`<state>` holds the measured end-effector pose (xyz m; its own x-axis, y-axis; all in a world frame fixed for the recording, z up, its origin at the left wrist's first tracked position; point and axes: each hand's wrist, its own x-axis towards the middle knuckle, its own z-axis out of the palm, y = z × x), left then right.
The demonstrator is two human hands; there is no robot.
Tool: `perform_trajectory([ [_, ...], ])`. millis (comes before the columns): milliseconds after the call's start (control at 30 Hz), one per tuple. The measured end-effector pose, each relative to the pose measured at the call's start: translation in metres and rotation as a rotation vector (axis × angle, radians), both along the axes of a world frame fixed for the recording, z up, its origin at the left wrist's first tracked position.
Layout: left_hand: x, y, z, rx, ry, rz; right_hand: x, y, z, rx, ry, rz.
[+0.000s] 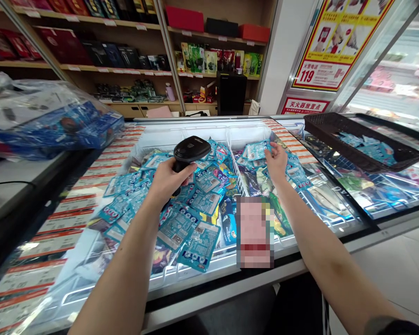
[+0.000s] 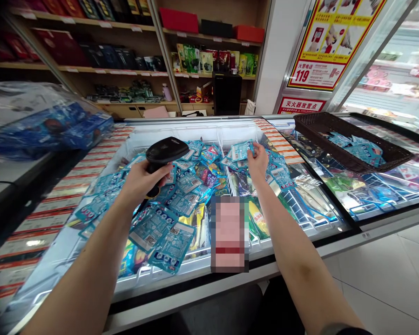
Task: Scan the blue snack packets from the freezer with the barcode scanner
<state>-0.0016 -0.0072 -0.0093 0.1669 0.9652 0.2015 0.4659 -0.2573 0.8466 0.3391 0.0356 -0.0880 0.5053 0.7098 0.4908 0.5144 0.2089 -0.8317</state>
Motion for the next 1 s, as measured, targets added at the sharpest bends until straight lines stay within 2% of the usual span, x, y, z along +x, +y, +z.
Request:
perform_trajectory([
  [133,-0.001,0.003,-0.002,-0.002,-0.023,0.034,0.009,-0.006,0.003,-0.043,-0.333,-0.251],
  [200,0.000,0.005,-0.004,0.008,-0.022,0.053,0.001,-0.010,0.009,-0.033,-0.449,-0.212],
  [233,0.000,0.005,-0.006,0.019,-0.027,0.065,-0.006,-0.011,0.012,-0.021,-0.491,-0.111],
  [333,-0.001,0.007,-0.009,0.057,-0.061,0.098,-0.036,-0.019,0.024,-0.009,-0.579,0.403],
  [433,-0.001,0.008,-0.011,0.063,-0.075,0.099,-0.066,-0.028,0.031,-0.073,-0.638,0.878],
  [500,-0.002,0.008,-0.012,0.053,-0.060,0.095,-0.080,-0.032,0.032,-0.085,-0.653,1.094],
  [567,-0.003,0.009,-0.012,0.044,-0.042,0.100,-0.086,-0.032,0.030,-0.071,-0.666,1.188],
  [633,-0.003,0.010,-0.013,0.044,-0.038,0.111,-0.085,-0.030,0.027,-0.066,-0.715,1.190],
  [733,-0.004,0.010,-0.014,0.053,-0.060,0.116,-0.077,-0.027,0.026,-0.085,-0.803,1.099],
  [867,-0.003,0.009,-0.014,0.052,-0.084,0.115,-0.064,-0.030,0.027,-0.142,-0.820,0.834],
  [1000,-0.002,0.006,-0.011,0.043,-0.070,0.106,-0.062,-0.029,0.022,-0.240,-0.709,0.562],
])
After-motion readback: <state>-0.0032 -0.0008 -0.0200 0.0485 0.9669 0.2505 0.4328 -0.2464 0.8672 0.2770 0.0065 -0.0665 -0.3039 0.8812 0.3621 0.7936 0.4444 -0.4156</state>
